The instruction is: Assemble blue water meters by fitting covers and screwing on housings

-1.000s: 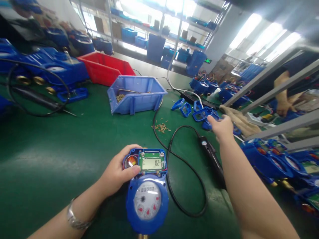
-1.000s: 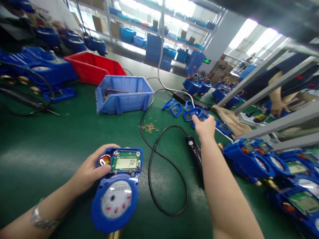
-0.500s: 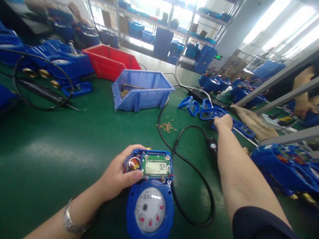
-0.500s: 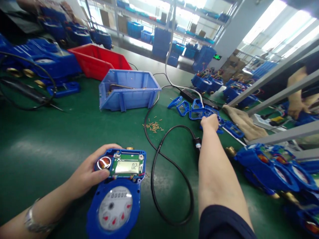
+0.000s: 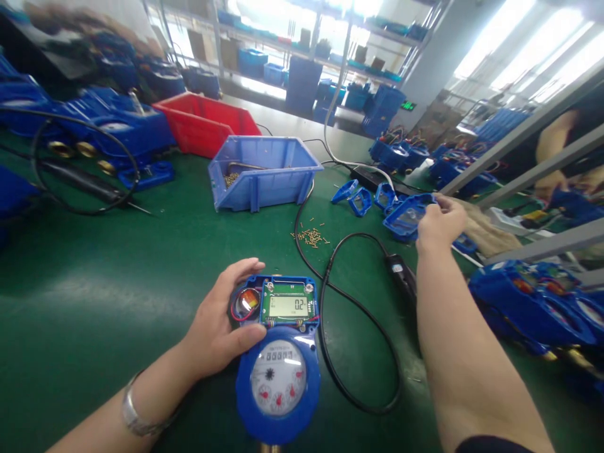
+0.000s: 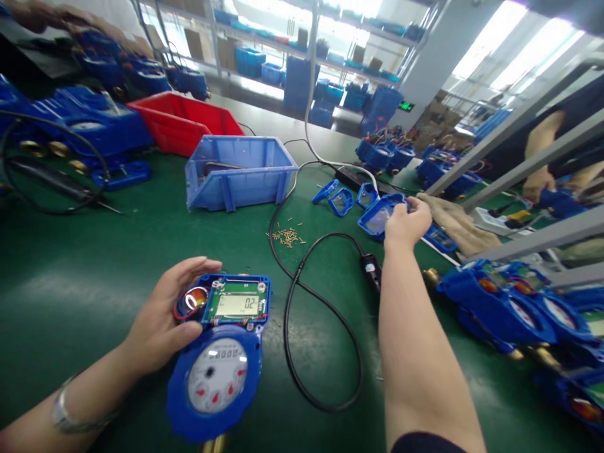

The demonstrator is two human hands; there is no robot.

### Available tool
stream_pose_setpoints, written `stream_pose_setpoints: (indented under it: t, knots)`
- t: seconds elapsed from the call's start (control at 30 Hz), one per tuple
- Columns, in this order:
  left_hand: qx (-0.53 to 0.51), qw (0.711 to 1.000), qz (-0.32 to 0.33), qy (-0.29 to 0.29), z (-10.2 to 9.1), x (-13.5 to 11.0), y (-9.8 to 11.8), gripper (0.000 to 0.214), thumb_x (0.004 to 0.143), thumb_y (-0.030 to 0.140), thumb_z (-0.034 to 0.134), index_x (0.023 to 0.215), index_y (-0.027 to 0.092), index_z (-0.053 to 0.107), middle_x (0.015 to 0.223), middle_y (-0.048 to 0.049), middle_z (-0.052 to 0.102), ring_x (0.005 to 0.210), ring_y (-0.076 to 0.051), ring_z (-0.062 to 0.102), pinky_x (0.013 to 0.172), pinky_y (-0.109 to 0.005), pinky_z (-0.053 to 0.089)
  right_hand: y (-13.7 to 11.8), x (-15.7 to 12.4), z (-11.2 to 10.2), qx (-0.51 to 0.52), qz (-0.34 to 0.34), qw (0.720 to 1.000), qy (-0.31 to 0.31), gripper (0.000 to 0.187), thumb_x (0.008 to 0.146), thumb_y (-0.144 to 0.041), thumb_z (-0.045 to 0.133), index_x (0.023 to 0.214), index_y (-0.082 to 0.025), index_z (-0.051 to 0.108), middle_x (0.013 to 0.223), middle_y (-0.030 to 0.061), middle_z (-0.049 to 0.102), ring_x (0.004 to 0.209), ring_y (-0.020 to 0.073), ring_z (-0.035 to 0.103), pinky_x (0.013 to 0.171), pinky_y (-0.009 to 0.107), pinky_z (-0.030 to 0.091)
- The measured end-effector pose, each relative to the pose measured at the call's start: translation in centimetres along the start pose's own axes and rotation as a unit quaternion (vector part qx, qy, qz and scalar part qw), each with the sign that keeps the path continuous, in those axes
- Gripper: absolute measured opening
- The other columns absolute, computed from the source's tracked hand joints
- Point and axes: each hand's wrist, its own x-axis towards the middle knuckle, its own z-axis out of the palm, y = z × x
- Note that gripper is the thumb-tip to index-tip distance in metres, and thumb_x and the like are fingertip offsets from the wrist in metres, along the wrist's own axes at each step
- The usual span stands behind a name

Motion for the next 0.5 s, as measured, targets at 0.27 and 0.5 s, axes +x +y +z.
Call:
stream_pose_setpoints:
  t: [0.27,0.5]
  knots:
    - [0.291,0.936,0.197,-0.012,-0.6,0.1,4.1,0.042,0.086,0.053,0.042,0.107,0.024,0.063,0.132,-0.0109,0.044,0.128,-0.033,0.033,0.107,-0.054,0.022,-5.2,-10.9,-7.6,0.316,0.002,0.938,0.142,0.026,0.072,-0.013,0.051,0.093,-0.013,0.065,0.072,0.0,0.059,0.048,0.0089,0.054,0.048,0.024,0.049]
    - [0.47,0.86,0.154,-0.125,1.6,2.0,6.9,0.045,0.078,0.049,0.058,0.107,0.016,0.066,0.131,-0.0197,0.051,0.131,-0.043,0.03,0.104,-0.069,0.006,-7.2,-16.2,-11.0,0.394,-0.045,0.915,0.078,0.019,0.074,-0.014,0.059,0.089,-0.02,0.068,0.067,-0.0032,0.06,0.049,0.01,0.057,0.047,0.024,0.047]
